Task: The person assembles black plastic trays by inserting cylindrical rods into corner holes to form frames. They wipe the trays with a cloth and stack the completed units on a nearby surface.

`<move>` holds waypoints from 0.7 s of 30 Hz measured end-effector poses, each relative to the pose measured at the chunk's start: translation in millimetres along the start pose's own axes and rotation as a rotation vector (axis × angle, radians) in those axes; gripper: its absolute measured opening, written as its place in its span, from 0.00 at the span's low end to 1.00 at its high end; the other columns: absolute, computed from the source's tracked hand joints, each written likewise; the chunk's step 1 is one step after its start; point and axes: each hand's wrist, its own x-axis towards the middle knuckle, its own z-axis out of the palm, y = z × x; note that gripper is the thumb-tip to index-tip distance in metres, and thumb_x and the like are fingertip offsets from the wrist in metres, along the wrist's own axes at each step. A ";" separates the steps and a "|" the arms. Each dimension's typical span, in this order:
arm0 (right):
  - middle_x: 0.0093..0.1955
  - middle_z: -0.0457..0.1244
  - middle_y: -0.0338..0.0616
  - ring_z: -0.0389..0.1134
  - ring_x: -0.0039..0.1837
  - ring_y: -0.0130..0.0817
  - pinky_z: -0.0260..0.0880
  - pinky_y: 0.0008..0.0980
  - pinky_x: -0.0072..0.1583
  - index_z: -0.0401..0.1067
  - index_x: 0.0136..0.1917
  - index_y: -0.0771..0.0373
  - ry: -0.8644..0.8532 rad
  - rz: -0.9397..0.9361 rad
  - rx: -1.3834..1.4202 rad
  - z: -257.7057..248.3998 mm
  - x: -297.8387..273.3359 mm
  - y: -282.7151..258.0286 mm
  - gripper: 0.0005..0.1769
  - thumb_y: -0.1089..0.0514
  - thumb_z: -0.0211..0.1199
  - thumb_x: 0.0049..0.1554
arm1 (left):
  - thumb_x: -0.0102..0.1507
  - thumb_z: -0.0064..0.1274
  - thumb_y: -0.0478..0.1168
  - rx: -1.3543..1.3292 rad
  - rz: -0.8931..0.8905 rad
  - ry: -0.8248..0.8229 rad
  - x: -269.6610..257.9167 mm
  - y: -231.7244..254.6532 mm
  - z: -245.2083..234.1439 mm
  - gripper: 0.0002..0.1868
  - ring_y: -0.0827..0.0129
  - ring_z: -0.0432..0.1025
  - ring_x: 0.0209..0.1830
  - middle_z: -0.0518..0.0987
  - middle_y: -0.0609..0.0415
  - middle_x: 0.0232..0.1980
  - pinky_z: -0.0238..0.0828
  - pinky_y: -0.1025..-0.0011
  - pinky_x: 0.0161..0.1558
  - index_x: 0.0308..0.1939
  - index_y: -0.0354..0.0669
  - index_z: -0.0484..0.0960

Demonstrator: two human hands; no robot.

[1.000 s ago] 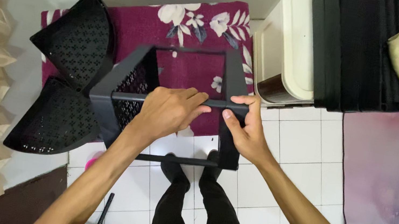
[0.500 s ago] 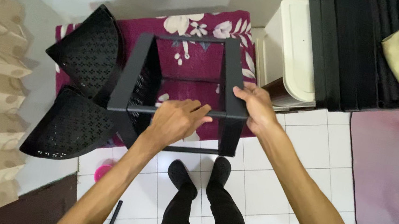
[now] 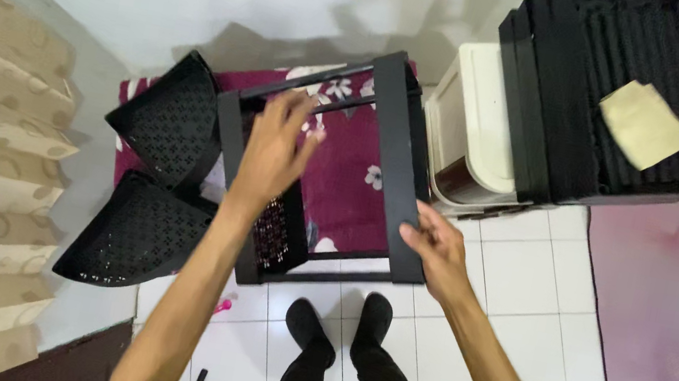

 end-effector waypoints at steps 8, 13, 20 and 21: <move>0.64 0.69 0.52 0.69 0.66 0.35 0.67 0.34 0.67 0.66 0.71 0.73 -0.048 -0.137 -0.060 -26.0 -73.4 -13.4 0.28 0.62 0.64 0.60 | 0.73 0.48 0.51 0.092 0.134 -0.211 73.3 47.5 -75.9 0.19 0.50 0.78 0.43 0.83 0.45 0.48 0.74 0.56 0.42 0.56 0.39 0.80; 0.54 0.64 0.45 0.64 0.56 0.34 0.68 0.37 0.57 0.54 0.83 0.63 0.044 -0.135 -0.204 -23.7 -69.4 -65.7 0.44 0.60 0.66 0.58 | 0.69 0.50 0.52 0.134 0.252 -0.156 51.8 115.7 -129.2 0.19 0.56 0.77 0.28 0.82 0.49 0.39 0.71 0.62 0.26 0.50 0.40 0.83; 0.71 0.58 0.51 0.60 0.76 0.42 0.57 0.47 0.80 0.59 0.78 0.64 0.006 -0.892 -0.430 25.1 -25.8 -197.7 0.33 0.37 0.44 0.73 | 0.67 0.54 0.50 0.194 0.369 -0.163 36.8 170.3 -162.1 0.17 0.62 0.74 0.22 0.76 0.53 0.30 0.69 0.65 0.22 0.47 0.39 0.83; 0.73 0.57 0.54 0.58 0.79 0.44 0.54 0.48 0.82 0.61 0.76 0.64 -0.035 -0.943 -0.458 35.2 -22.7 -211.9 0.33 0.36 0.42 0.74 | 0.67 0.55 0.49 0.182 0.418 -0.132 37.0 172.7 -164.0 0.17 0.62 0.74 0.23 0.76 0.53 0.30 0.69 0.66 0.23 0.47 0.38 0.82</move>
